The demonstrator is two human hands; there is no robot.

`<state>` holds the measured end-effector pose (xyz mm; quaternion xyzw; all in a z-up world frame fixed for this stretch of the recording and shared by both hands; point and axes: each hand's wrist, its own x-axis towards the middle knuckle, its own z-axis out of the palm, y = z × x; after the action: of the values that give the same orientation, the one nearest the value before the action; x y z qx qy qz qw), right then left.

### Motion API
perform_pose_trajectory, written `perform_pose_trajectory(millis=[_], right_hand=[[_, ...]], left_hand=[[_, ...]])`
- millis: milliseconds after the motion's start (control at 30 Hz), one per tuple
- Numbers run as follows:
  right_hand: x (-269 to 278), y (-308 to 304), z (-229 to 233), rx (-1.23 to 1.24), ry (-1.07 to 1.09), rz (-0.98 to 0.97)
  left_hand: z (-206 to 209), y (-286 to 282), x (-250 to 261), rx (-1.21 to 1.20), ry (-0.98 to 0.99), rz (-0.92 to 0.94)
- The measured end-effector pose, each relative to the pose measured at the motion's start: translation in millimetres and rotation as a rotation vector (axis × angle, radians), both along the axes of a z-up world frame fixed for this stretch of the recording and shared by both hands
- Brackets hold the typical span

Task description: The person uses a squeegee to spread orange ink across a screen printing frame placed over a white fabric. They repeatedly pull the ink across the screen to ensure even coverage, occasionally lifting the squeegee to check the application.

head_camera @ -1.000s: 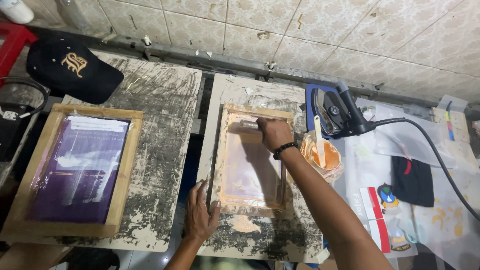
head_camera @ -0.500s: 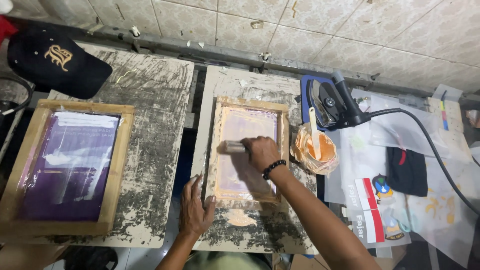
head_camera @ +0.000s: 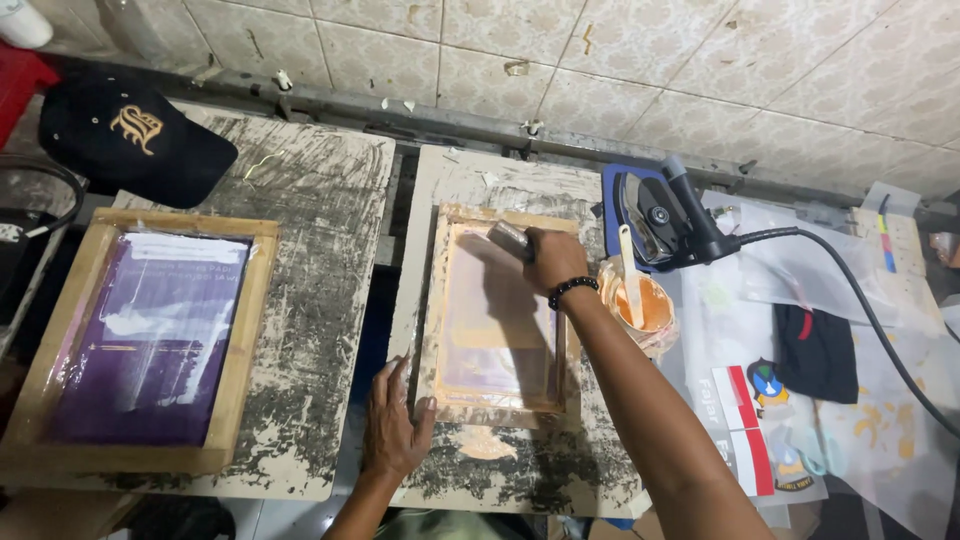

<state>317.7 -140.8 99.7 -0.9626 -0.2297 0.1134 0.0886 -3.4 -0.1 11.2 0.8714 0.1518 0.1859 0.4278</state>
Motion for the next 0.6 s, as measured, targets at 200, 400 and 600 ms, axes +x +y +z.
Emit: perform_pose_trajectory(millis=[200, 400, 600], right_hand=[[16.6, 24.5, -18.2, -0.041, -0.128, 0.118], [34.2, 28.9, -40.9, -0.130, -0.158, 0.125], [22.2, 30.1, -37.6, -0.162, -0.041, 0.126]], left_hand=[[-7.3, 0.6, 3.1, 0.041, -0.004, 0.020], [-3.1, 1.4, 0.8, 0.021, 0.076, 0.009], [-3.2, 1.5, 1.3, 0.029, 0.054, 0.001]])
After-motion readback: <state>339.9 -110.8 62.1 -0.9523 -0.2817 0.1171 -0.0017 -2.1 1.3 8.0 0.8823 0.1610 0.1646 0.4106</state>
